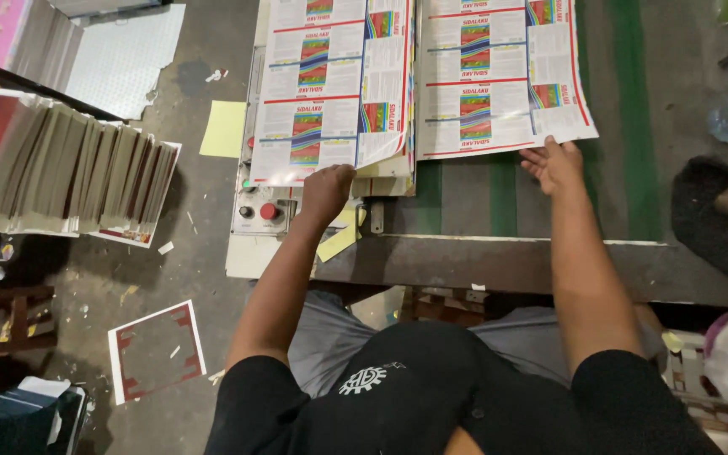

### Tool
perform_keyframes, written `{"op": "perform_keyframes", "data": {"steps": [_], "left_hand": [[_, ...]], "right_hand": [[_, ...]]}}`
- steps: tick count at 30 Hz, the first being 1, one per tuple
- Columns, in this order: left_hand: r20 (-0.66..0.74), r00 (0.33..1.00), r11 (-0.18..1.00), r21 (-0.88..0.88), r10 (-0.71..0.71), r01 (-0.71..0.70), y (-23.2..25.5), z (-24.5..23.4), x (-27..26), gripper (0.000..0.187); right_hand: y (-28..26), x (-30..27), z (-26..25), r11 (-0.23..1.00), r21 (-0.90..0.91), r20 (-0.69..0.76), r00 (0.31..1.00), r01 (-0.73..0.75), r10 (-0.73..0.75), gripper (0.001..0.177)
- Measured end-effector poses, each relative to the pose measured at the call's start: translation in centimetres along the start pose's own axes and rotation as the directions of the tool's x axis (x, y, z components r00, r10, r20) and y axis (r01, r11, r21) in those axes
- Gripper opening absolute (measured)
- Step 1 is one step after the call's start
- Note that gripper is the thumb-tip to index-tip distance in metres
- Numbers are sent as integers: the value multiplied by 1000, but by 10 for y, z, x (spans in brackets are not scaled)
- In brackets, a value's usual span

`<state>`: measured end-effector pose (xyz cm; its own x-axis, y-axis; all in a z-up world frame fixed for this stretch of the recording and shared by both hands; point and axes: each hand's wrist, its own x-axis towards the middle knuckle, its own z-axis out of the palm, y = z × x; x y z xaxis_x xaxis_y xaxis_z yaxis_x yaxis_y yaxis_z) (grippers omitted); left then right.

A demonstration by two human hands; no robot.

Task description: The person sits on the floor and repeatedly folds large printed sheets in half using a manual folding machine. They place each sheet into the machine, press down to fold it, and then remove the folded sheet, stacking it on the table.

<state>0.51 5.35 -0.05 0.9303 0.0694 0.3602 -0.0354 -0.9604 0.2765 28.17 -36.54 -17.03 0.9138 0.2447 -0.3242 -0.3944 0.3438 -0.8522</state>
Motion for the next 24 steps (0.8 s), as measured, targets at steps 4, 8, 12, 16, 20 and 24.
{"op": "perform_keyframes", "data": {"steps": [4, 8, 12, 16, 20, 24], "left_hand": [[-130, 991, 997, -70, 4, -13, 15, -9, 0, 15], [-318, 926, 971, -54, 206, -235, 50, 0, -2, 28], [-128, 926, 913, -165, 354, -372, 97, 39, -16, 32], [-69, 900, 875, -211, 431, -435, 139, 34, -16, 32], [-36, 905, 875, -240, 425, -421, 113, 40, -5, 22], [-22, 985, 983, -48, 174, -175, 35, 59, 6, 21]], "right_hand": [[29, -31, 8, 999, 16, -52, 998, -47, 48, 35], [63, -107, 49, 987, -110, 74, 990, -115, 124, 47], [38, -193, 121, 976, -148, 334, 921, -158, 199, 45], [40, -202, 122, 979, -6, 407, 894, -203, 188, 41], [34, -200, 91, 992, 31, 214, 970, -124, 115, 32], [24, -200, 44, 999, 38, 24, 999, -24, 23, 26]]}}
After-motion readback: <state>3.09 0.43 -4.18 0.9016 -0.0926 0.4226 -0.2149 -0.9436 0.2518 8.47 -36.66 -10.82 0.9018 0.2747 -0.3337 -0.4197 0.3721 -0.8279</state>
